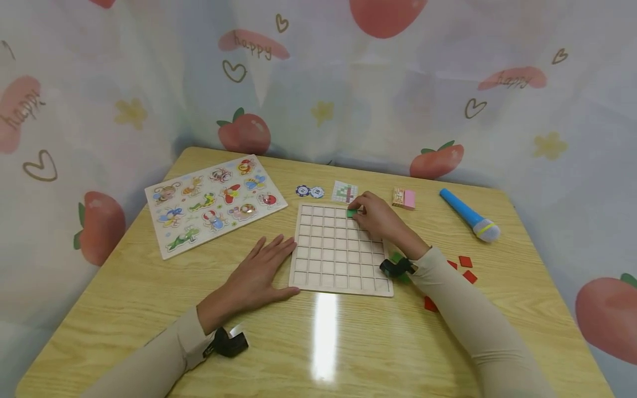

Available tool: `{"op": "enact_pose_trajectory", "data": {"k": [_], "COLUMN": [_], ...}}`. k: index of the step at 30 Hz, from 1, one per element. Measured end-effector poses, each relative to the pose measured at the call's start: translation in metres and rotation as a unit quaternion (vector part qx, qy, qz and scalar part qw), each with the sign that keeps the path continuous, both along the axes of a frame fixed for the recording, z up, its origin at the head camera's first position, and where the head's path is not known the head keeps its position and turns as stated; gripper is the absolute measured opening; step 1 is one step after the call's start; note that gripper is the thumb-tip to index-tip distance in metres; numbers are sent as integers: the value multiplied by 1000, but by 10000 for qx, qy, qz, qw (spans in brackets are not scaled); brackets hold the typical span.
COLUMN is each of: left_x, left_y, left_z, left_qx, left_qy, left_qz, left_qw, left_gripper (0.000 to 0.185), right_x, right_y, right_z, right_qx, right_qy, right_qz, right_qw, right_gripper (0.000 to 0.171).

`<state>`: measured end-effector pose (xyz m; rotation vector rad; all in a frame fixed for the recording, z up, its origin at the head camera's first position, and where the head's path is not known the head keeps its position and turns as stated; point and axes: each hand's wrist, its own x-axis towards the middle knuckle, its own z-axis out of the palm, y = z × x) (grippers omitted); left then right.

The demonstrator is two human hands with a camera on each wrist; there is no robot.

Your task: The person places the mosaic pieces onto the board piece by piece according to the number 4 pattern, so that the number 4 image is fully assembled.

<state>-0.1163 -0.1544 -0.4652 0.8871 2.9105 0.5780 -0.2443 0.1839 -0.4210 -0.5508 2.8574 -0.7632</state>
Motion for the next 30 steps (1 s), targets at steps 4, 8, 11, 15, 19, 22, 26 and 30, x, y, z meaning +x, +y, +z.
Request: {"op": "enact_pose_trajectory", "data": {"k": [4,8,11,15,19,22,26,30], "left_x": [0,-1,-1,-1,0,0,-1,-1], "left_y": [3,4,5,6,6,6,5,3], "left_z": [2,2,2,1,2,1,1,2], "left_qx": [31,91,115,118,146,160,120,93], "left_qy": [-29,52,89,53,4,-2,6,-110], "left_qz": [-28,-63,-83,-87,-71,-74,-69,46], "left_qw": [10000,9999,9999,9999,9999,9998,9999,9999], "left_gripper": [105,105,105,105,106,106,106,106], "right_x": [0,-3,-5,-5,-3,4,25,57], "right_y": [3,4,5,7,12,23,49,74], "right_z": [2,5,7,6,3,8,25,35], "right_qx": [-21,26,64,-28,-177,-207,-342,-602], "right_qy": [-134,-163,-157,-232,-299,-136,549,1085], "right_qz": [-63,-51,-33,-107,-65,100,150,-206], "right_qw": [9999,9999,9999,9997,9994,9996,9978,9921], "right_gripper": [21,20,18,17,25,35,38,32]}}
